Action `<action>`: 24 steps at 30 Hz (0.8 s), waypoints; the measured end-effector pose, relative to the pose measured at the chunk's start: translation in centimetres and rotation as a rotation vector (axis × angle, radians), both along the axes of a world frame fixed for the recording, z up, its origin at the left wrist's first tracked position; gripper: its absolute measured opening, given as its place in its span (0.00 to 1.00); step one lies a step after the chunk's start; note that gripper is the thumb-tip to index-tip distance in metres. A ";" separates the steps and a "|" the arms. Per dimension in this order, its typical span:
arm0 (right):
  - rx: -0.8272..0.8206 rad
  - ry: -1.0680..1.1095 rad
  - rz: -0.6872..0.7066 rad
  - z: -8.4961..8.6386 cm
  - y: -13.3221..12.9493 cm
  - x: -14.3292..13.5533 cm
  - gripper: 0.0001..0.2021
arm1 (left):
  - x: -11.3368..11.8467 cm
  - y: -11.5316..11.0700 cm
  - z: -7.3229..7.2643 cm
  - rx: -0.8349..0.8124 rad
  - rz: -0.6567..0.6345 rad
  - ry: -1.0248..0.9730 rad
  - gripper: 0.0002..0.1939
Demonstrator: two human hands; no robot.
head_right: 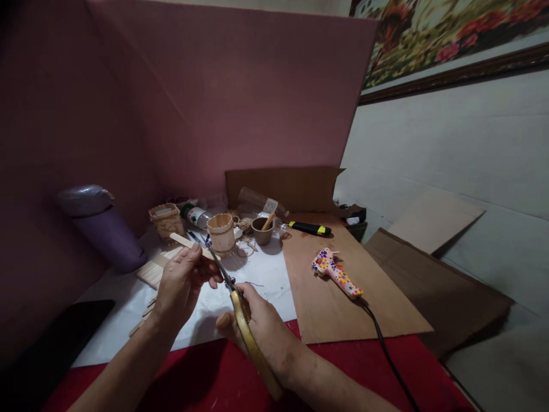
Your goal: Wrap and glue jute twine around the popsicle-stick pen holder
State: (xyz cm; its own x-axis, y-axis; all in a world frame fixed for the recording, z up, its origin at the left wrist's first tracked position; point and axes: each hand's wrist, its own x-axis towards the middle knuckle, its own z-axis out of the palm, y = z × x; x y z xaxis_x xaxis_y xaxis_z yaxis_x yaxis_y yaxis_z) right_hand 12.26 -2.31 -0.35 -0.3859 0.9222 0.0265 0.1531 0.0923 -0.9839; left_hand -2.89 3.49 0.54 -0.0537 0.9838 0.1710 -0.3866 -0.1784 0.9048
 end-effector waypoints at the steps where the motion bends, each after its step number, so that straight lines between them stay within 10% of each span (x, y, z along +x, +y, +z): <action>1: -0.006 0.013 -0.001 0.0 0.0 0.0 0.26 | 0.0 0.0 0.0 -0.001 -0.001 0.000 0.15; 24: 0.017 0.012 -0.014 -0.6 0.3 0.3 0.25 | 0.0 0.5 -0.8 -0.011 -0.043 0.026 0.15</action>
